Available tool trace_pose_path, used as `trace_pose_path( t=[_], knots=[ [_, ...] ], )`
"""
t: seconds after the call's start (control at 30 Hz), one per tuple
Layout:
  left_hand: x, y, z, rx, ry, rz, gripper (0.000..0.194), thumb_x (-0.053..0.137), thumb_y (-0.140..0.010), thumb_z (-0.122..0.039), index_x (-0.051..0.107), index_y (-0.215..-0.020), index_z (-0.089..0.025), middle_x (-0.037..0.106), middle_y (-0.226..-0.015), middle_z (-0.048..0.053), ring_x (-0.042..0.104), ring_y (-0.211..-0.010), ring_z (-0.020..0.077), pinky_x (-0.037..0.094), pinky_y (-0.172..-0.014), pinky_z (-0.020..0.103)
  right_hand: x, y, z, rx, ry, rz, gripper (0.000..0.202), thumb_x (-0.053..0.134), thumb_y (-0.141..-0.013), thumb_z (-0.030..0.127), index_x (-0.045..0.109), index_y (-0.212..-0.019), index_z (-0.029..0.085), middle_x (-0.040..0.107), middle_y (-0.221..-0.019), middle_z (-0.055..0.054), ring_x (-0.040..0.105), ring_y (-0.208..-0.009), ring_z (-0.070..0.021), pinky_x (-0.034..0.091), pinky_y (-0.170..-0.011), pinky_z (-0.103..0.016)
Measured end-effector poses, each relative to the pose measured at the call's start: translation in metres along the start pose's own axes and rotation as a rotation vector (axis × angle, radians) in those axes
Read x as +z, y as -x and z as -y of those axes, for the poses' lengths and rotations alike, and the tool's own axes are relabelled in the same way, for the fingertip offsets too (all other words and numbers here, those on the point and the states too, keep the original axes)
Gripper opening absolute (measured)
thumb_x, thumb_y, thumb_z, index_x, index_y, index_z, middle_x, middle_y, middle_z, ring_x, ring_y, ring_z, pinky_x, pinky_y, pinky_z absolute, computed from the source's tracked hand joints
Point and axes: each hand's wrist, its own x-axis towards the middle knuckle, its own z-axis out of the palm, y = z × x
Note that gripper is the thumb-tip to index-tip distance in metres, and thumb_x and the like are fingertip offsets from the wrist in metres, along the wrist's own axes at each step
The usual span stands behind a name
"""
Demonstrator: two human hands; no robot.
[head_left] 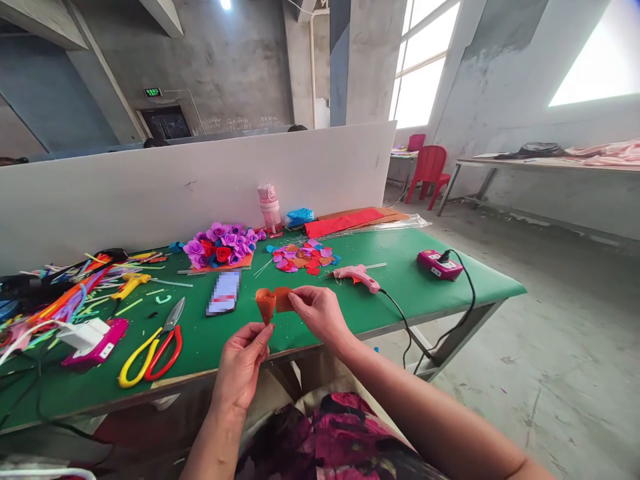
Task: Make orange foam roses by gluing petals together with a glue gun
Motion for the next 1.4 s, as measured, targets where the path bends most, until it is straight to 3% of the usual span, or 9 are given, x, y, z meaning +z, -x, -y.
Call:
trace_pose_path(
  t=[0.13, 0.33, 0.67, 1.4],
  knots=[
    [0.007, 0.002, 0.000, -0.015, 0.027, 0.014, 0.032, 0.086, -0.050, -0.034, 0.064, -0.064, -0.015, 0.042, -0.047, -0.008, 0.032, -0.045, 0.0025, 0.026, -0.043, 0.016, 0.002, 0.002, 0.001, 0.039, -0.100, 0.035, 0.031, 0.053, -0.076, 0.039, 0.072, -0.076, 0.013, 0.065, -0.062, -0.002, 0.053, -0.055, -0.0136, 0.040, -0.053, -0.024],
    [0.012, 0.001, 0.002, 0.005, 0.062, -0.027, 0.034, 0.088, -0.045, -0.031, 0.064, -0.062, -0.013, 0.044, -0.048, -0.008, 0.032, -0.045, 0.0022, 0.024, -0.043, 0.017, 0.002, 0.005, 0.004, 0.081, -0.234, 0.074, 0.029, 0.055, -0.073, 0.039, 0.068, -0.068, 0.013, 0.058, -0.054, -0.001, 0.049, -0.051, -0.0118, 0.040, -0.052, -0.023],
    [0.021, 0.002, 0.005, 0.029, 0.035, -0.052, 0.033, 0.087, -0.044, -0.032, 0.063, -0.058, -0.014, 0.046, -0.047, -0.007, 0.034, -0.045, 0.0038, 0.026, -0.043, 0.019, 0.003, 0.007, 0.005, 0.105, -0.351, 0.077, 0.028, 0.057, -0.075, 0.038, 0.070, -0.070, 0.013, 0.064, -0.059, -0.002, 0.054, -0.054, -0.0124, 0.043, -0.055, -0.024],
    [0.019, 0.004, 0.013, 0.180, -0.173, -0.062, 0.029, 0.080, -0.057, -0.039, 0.064, -0.060, -0.015, 0.046, -0.051, -0.005, 0.034, -0.050, 0.0066, 0.027, -0.047, 0.020, -0.002, 0.024, 0.029, 0.168, -0.522, 0.095, 0.030, 0.065, -0.072, 0.043, 0.073, -0.072, 0.014, 0.071, -0.066, -0.005, 0.064, -0.064, -0.0170, 0.049, -0.065, -0.027]
  ],
)
